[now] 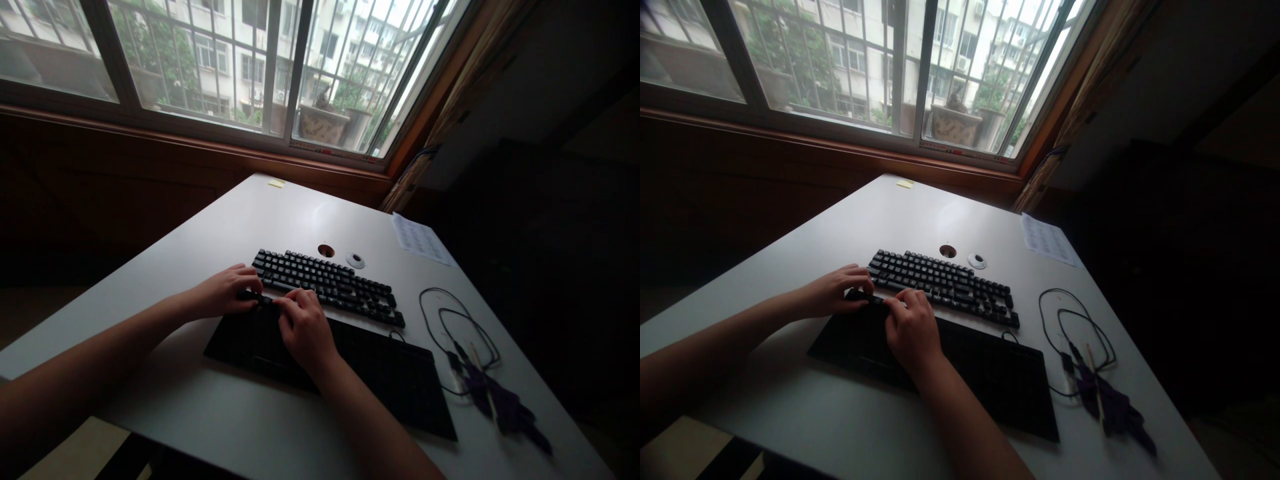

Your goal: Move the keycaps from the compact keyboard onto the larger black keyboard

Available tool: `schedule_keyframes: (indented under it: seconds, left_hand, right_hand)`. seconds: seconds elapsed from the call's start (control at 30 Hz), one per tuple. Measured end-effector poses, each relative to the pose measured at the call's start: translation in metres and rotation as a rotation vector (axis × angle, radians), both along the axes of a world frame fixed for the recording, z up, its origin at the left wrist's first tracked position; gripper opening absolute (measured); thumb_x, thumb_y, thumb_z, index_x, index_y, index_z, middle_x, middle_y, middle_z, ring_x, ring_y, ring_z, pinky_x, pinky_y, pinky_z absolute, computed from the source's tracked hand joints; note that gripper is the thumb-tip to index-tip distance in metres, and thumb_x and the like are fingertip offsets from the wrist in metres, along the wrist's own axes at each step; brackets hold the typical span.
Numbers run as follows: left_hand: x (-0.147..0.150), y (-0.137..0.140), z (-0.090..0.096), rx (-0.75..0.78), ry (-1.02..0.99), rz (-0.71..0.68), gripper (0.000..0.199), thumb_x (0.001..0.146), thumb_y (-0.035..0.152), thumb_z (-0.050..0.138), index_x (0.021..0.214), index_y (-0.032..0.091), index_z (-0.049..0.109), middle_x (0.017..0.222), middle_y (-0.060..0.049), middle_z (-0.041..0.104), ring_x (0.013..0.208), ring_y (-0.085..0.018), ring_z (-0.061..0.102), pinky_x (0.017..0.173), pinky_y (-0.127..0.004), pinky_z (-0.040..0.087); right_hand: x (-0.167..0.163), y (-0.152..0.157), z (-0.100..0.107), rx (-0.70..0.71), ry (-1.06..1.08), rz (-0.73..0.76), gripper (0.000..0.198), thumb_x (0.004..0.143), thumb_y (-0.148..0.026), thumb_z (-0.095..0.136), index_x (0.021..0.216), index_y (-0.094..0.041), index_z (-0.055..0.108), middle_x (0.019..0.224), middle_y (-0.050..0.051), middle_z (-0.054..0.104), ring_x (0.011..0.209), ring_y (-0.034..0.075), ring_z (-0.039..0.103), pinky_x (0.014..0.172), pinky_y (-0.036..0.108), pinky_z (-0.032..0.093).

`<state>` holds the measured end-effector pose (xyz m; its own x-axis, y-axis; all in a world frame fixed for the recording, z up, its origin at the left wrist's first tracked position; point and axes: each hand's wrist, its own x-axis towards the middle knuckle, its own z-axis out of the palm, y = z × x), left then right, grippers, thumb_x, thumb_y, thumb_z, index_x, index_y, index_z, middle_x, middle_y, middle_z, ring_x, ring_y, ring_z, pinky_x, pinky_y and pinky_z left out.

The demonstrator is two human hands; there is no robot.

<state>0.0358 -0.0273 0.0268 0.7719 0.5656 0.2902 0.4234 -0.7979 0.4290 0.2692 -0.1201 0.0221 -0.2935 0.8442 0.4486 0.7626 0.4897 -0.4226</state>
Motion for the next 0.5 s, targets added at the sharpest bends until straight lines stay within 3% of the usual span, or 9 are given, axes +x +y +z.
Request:
schedule_keyframes:
  seconds: [0.5]
  left_hand:
    - [-0.0006, -0.0001, -0.0025, -0.017, -0.01, 0.014, 0.008, 0.088, 0.026, 0.065, 0.094, 0.021, 0.063, 0.096, -0.003, 0.062, 0.095, -0.021, 0.053, 0.083, -0.032, 0.043]
  right_hand:
    - [-0.0002, 0.0001, 0.0003, 0.007, -0.002, 0.0, 0.031, 0.088, -0.009, 0.055, 0.111, -0.022, 0.071, 0.101, 0.008, 0.062, 0.1, 0.025, 0.054, 0.093, 0.041, 0.049]
